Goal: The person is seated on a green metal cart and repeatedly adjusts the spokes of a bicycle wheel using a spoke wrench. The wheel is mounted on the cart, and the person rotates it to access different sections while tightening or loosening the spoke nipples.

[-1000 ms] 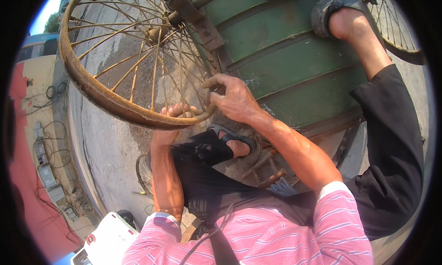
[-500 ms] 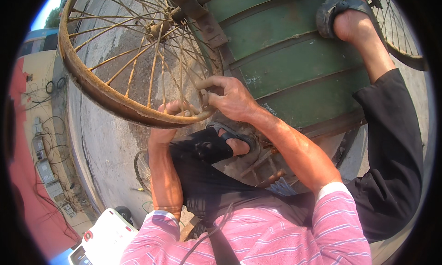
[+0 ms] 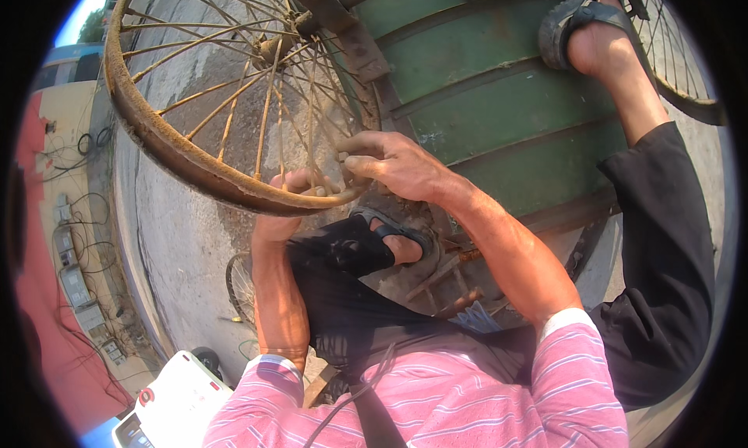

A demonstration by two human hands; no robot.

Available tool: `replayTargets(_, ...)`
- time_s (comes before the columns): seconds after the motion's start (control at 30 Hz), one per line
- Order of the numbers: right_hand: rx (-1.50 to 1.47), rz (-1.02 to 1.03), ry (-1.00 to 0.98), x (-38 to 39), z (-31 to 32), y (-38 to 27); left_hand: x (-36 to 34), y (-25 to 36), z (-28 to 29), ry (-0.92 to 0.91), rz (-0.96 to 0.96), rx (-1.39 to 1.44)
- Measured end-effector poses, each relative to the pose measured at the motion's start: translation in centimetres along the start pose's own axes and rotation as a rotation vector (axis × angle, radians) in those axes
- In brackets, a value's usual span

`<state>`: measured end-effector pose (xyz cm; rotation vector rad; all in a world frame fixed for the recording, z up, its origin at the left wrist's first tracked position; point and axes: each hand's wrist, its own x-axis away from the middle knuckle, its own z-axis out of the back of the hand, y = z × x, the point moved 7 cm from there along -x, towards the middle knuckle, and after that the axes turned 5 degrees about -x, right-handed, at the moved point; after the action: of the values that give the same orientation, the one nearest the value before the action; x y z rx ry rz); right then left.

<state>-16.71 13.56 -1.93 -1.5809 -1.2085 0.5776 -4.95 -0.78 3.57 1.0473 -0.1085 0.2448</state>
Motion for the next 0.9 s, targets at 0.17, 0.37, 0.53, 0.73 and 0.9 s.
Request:
replayTargets(0.17, -0.045, -0.076, -0.04, -0.3, -0.3, 0.7, 0.3, -0.7, -0.1, 0.008, 0.034, 0.074)
replayTargets(0.37, -0.066, 0.059, -0.055, -0.4, -0.7, 0.3, 0.2, -0.9, 0.1, -0.068, 0.118, 0.083)
replayTargets(0.53, -0.149, -0.007, -0.126, -0.5, -1.7, 0.3, 0.5, -1.2, 0.1, -0.09, 0.071, 0.212)
replayTargets(0.73, -0.28, -0.126, -0.161, -1.2, -1.3, 1.2, 0.6, -2.4, -0.6, -0.032, 0.106, 0.418)
replayTargets(0.9, -0.168, -0.036, -0.062, -1.2, -1.5, 0.4, 0.1, -1.9, -0.8, -0.07, 0.088, 0.382)
